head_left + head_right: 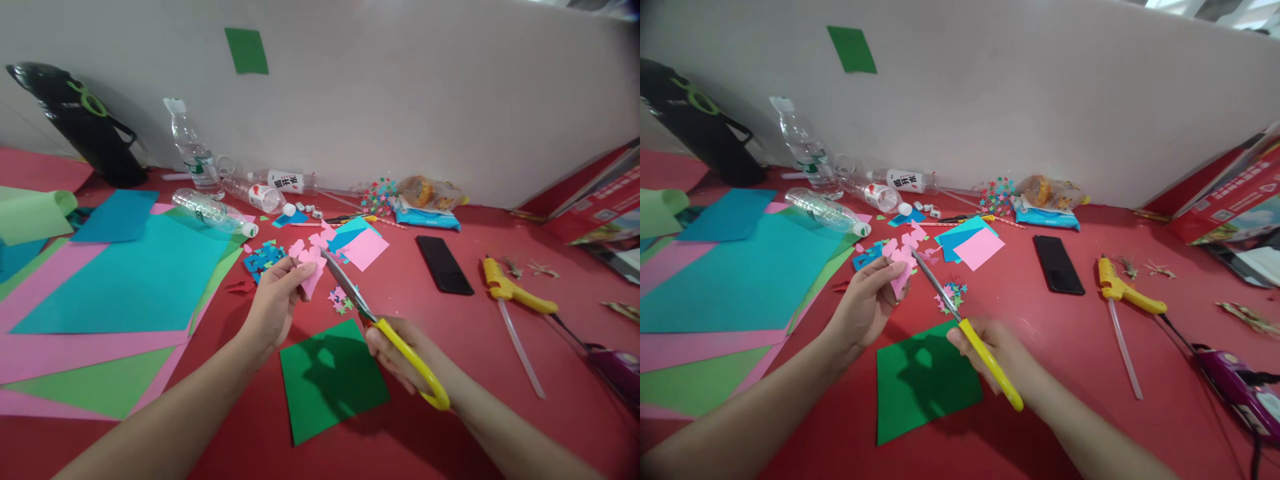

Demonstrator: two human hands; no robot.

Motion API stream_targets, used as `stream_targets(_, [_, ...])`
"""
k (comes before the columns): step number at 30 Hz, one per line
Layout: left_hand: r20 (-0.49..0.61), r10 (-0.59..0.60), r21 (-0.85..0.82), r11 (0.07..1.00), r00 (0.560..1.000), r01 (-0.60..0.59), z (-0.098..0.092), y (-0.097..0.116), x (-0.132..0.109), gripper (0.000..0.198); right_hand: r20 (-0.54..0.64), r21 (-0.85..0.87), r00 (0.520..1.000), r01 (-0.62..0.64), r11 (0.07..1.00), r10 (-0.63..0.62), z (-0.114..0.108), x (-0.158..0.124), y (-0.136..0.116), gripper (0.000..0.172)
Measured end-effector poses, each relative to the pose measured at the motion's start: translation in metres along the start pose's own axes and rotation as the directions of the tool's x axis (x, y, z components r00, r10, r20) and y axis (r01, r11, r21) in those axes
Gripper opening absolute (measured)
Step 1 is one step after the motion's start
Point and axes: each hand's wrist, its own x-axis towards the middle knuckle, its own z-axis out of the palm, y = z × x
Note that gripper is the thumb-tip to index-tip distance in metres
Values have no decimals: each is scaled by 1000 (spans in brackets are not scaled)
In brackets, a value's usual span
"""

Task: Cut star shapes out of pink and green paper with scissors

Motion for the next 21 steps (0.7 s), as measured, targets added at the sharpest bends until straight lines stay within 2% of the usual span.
stream_targets(2, [11, -44, -64, 997, 999, 44, -1, -2, 0, 20, -5, -8, 1000, 11, 1000, -11, 0, 0, -1, 45])
stream_targets(4, [75, -112, -104, 987, 991, 120, 0, -4, -1, 16, -31, -26, 999, 16, 1000, -16, 1, 0, -2, 48])
stream_targets(6, [167, -152, -89, 982, 974, 169, 3, -5, -3, 13, -45, -35, 999, 7, 999, -9, 2, 0, -2, 51])
stream_targets(8, [211, -148, -51, 985, 966, 162, 6, -4, -5, 13, -40, -40, 999, -1, 999, -1, 2, 1, -1, 53])
stream_targets(13, [104, -68, -70, 995, 992, 76, 5, 5, -2, 18, -45, -73, 999, -1, 997, -3, -3, 5, 9, 55])
stream_targets(18, [143, -105, -177, 976, 984, 130, 0, 7, 4, 27, -60, -112, 998, 29, 993, -36, -4, 8, 13, 56])
stream_targets(21, [71, -89, -167, 981, 994, 100, 0, 5, 4, 21, -54, -143, 997, 51, 988, -59, -1, 8, 13, 56])
